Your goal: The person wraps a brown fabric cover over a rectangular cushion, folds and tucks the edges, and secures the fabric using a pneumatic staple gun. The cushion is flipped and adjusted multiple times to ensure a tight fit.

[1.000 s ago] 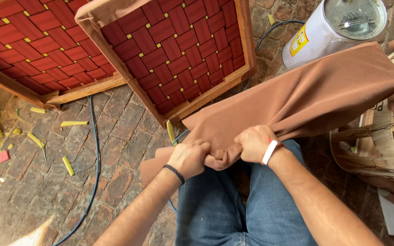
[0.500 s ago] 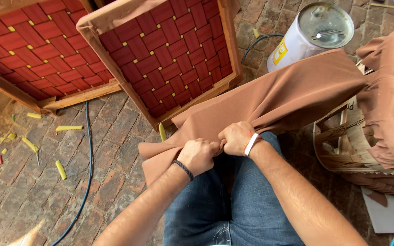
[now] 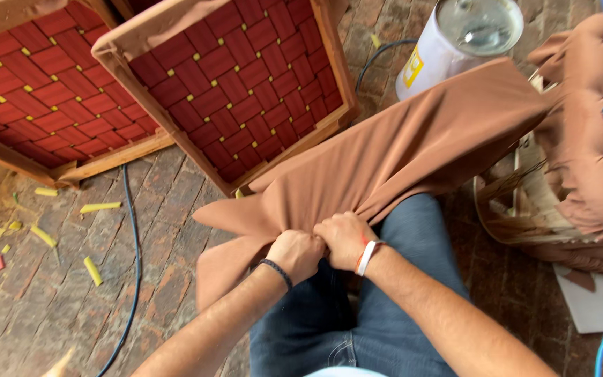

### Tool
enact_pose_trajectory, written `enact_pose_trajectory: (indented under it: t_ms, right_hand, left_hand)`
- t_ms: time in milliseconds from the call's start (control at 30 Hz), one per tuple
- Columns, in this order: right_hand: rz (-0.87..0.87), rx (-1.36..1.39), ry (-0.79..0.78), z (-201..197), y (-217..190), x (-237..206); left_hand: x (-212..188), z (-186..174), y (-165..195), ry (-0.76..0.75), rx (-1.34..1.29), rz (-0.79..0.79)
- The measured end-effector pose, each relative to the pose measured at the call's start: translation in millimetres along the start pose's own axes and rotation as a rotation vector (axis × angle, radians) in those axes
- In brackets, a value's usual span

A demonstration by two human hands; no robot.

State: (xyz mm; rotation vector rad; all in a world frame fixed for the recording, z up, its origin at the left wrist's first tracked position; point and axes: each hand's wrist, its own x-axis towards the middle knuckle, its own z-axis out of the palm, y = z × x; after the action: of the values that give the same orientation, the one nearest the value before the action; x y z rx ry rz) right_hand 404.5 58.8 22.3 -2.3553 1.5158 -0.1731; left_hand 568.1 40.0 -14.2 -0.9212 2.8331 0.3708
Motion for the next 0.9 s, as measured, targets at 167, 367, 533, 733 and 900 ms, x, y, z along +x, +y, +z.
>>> enact_pose_trajectory:
  t_ms: [167, 367, 533, 733, 900]
  right_hand:
    - [-0.061, 0.087, 0.275, 46.9, 12.8, -6.9]
    - [-0.102, 0.064, 0.571, 89.7, 23.8, -13.7]
    - [-0.154, 0.030, 0.620, 105.7, 53.1, 17.1]
    - [-0.252, 0.026, 0.552, 101.4, 71.4, 32.3]
    - [-0.196, 0.035, 0.620, 106.7, 59.6, 22.4]
  left_hand:
    - [4.1, 32.2, 1.9, -0.040, 0.058, -0.050]
    - [21.2, 53.8, 6.8, -0.035, 0.097, -0.083]
    - [39.9, 61.4, -15.1, -0.019, 0.116, -0.161]
    - [65.7, 82.6, -26.6, -0.045, 0.227, -0.147]
    - [74.2, 105.2, -30.5, -0.043, 0.293, -0.142]
